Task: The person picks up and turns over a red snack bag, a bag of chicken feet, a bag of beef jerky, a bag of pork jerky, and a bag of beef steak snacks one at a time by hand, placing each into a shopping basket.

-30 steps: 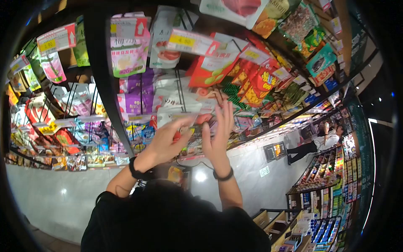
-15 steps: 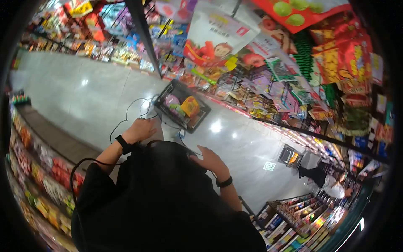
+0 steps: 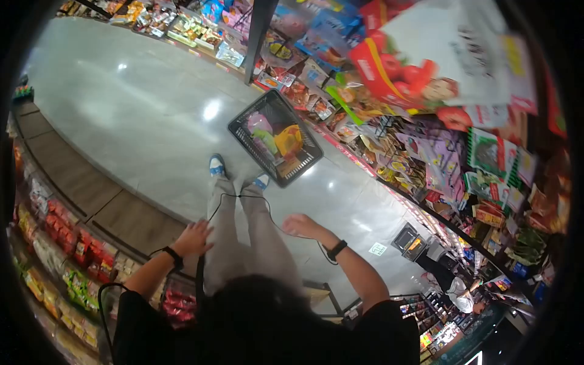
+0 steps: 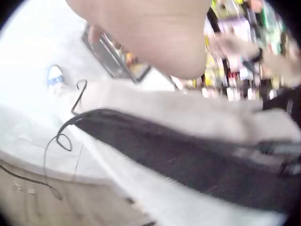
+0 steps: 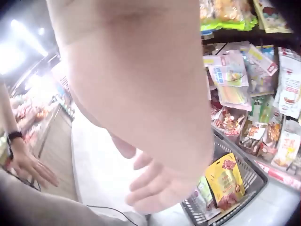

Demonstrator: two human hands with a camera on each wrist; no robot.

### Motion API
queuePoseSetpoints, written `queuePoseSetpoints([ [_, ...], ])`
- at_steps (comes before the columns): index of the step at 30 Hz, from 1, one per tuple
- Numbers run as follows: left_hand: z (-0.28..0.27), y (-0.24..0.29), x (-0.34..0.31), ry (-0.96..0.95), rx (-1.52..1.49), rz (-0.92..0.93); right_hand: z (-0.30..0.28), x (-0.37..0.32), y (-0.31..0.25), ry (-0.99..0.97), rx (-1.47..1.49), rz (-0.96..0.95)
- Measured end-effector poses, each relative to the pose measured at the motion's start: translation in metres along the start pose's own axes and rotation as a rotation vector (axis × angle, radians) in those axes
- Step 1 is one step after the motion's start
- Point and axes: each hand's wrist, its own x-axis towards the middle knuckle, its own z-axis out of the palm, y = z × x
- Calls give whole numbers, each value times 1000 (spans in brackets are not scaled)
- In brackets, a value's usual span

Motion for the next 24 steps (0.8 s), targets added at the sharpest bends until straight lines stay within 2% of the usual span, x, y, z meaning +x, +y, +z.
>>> queuePoseSetpoints([
  [2, 33, -27, 22, 45, 182, 376, -33, 72, 5, 392, -505, -179],
  [3, 57, -39, 34, 47, 39, 493, -48, 104, 13, 578, -761, -261],
  [5, 101, -59, 65, 63, -249, 713, -82, 163, 34, 627, -836, -309],
  [7, 114, -59, 88, -97, -310, 834, -115, 232, -2, 714, -1065, -135],
  [8, 115, -63, 93, -176, -337, 894, -126, 257, -15, 737, -1115, -204],
  [9, 120, -68, 90, -158, -365, 896, -135, 279, -22, 750, -1163, -274],
  [13, 136, -83, 87, -55, -425, 871, -174, 374, -56, 741, -1536, -159],
  [15, 144, -83, 84, -38, -437, 860, -181, 398, -68, 764, -1641, -302],
  [16, 151, -84, 81, -2, -455, 856, -190, 412, -66, 744, -1671, -211],
  [18, 158, -87, 80, -61, -444, 849, -198, 433, -62, 711, -1732, -34],
  [19, 158, -86, 79, -84, -435, 854, -196, 424, -56, 725, -1726, -59],
  [21, 151, -86, 81, -18, -448, 860, -202, 398, -35, 722, -1854, -244],
  [23, 139, -84, 79, 74, -442, 869, -197, 366, -20, 720, -1811, 7],
  [24, 135, -82, 78, 81, -432, 850, -187, 337, -23, 634, -1757, 29],
])
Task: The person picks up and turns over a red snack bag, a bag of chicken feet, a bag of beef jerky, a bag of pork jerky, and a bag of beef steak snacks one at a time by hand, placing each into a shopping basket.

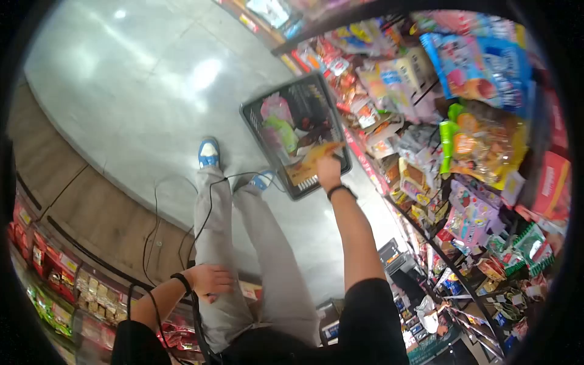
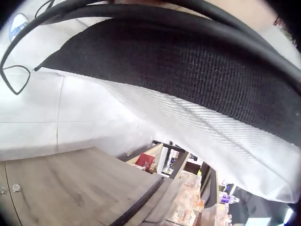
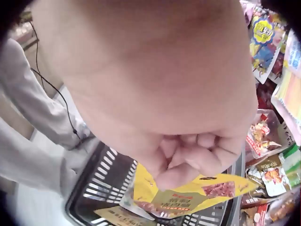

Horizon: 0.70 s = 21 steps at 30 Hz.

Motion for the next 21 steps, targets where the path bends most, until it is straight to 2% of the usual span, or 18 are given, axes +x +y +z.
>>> queuePoseSetpoints([
  [1, 0, 3, 1, 6, 15, -20, -20, -35, -1, 66, 59, -6],
  [2, -2, 8, 3, 7, 36, -38, -18, -61, 0, 194, -37, 17],
  [3, -9, 15, 6, -35, 56, -67, -38, -91, -3, 107, 126, 125],
  [5, -20, 31, 14, -114, 112, -135, -65, -146, -4, 420, 323, -22],
  [6, -13, 34, 14, -56, 127, -144, -107, -183, -17, 416, 407, -22],
  [8, 1, 42, 11, 9, 259, -194, -154, -237, -32, 405, 373, -26],
  [9, 6, 46, 11, 18, 326, -264, -176, -257, -40, 373, 354, -53],
  [10, 6, 56, 20, 16, 432, -395, -181, -270, -45, 383, 534, -72],
  [11, 1, 71, 32, 22, 555, -481, -223, -297, -62, 405, 557, -52],
  [12, -12, 89, 46, -38, 518, -777, -258, -315, -73, 474, 563, -173],
  [13, -16, 97, 51, 266, 276, -859, -288, -333, -84, 530, 560, -296],
  [15, -35, 100, 65, 478, 268, -1082, -339, -373, -115, 439, 547, -236],
  [18, -75, 127, 64, 1018, 120, -1037, -395, -408, -150, 792, 674, -624],
  [21, -115, 164, 44, 1165, -137, -799, -487, -479, -174, 826, 735, -800],
])
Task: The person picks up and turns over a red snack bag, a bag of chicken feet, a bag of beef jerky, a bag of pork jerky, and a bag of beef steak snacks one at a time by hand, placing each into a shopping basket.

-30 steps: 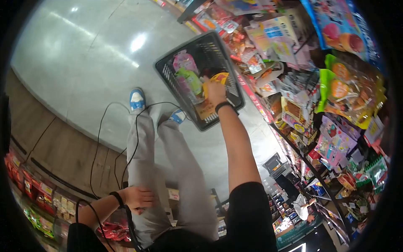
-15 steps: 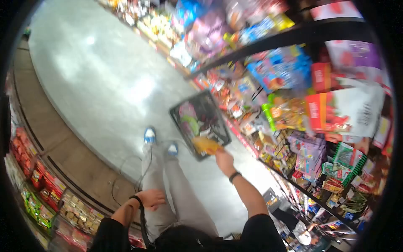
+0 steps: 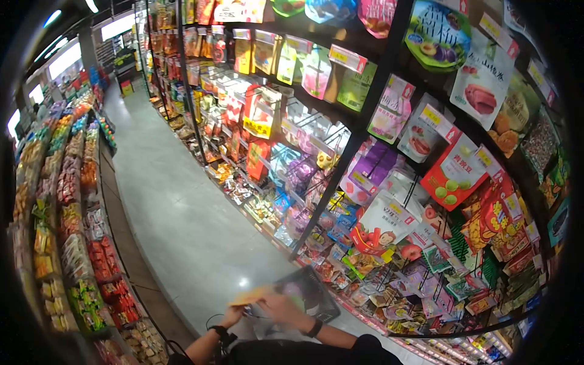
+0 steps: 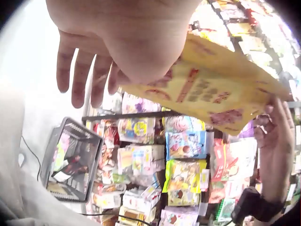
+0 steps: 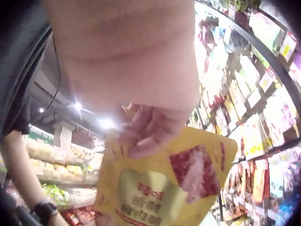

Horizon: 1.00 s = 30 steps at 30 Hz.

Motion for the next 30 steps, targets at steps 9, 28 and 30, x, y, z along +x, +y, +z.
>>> queuePoseSetpoints([
  [9, -143, 280, -29, -198, -633, 232, -118, 134, -114, 314, 1352, -220],
  [28, -312, 409, -90, -559, -566, 554, -10, 311, -180, 369, 1639, -131],
  [30, -317, 411, -85, -554, -531, 500, -4, 320, -176, 365, 1650, -114],
])
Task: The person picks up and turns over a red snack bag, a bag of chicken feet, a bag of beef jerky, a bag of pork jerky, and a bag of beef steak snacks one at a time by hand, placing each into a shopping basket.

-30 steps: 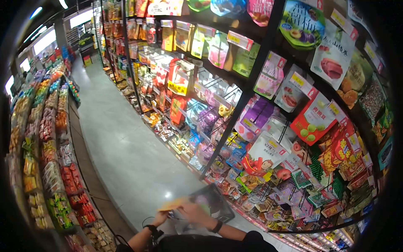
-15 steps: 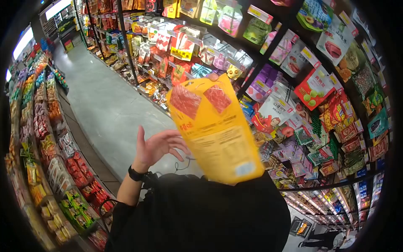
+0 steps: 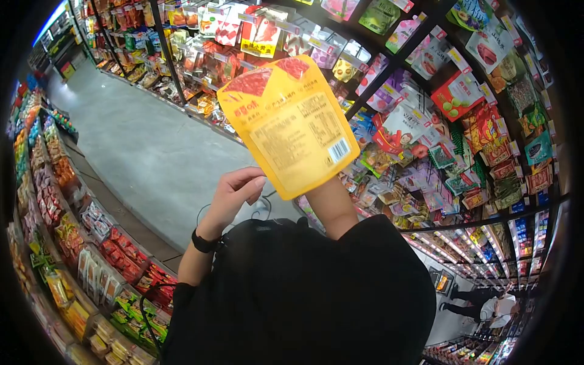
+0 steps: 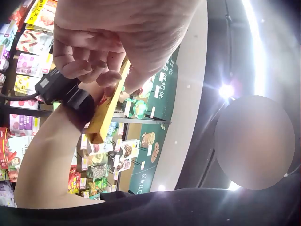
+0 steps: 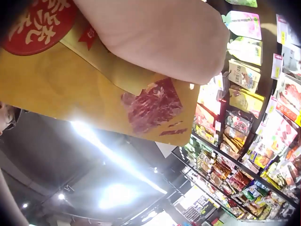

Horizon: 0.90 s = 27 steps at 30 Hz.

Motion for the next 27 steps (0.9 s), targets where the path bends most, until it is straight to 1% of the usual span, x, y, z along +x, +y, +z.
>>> queuePoseSetpoints([
  [6, -23, 7, 14, 122, 49, 47, -7, 34, 23, 19, 14, 88],
  [9, -32, 19, 23, 270, 150, 81, -16, 60, 34, 12, 35, 148],
  [13, -63, 32, 44, 344, 89, 137, -30, 100, 47, -17, 52, 250],
  [19, -87, 70, 93, 478, 143, 222, -53, 165, 37, -81, 58, 415],
  [22, -85, 89, 124, 470, 75, 305, -60, 192, 29, -120, 69, 511],
  [23, -87, 91, 133, 491, 79, 326, -62, 200, 28, -129, 78, 545],
  [26, -92, 93, 158, 461, 35, 401, -62, 221, 23, -178, 123, 622],
  [27, -88, 94, 168, 478, 47, 401, -61, 227, 21, -192, 139, 642],
])
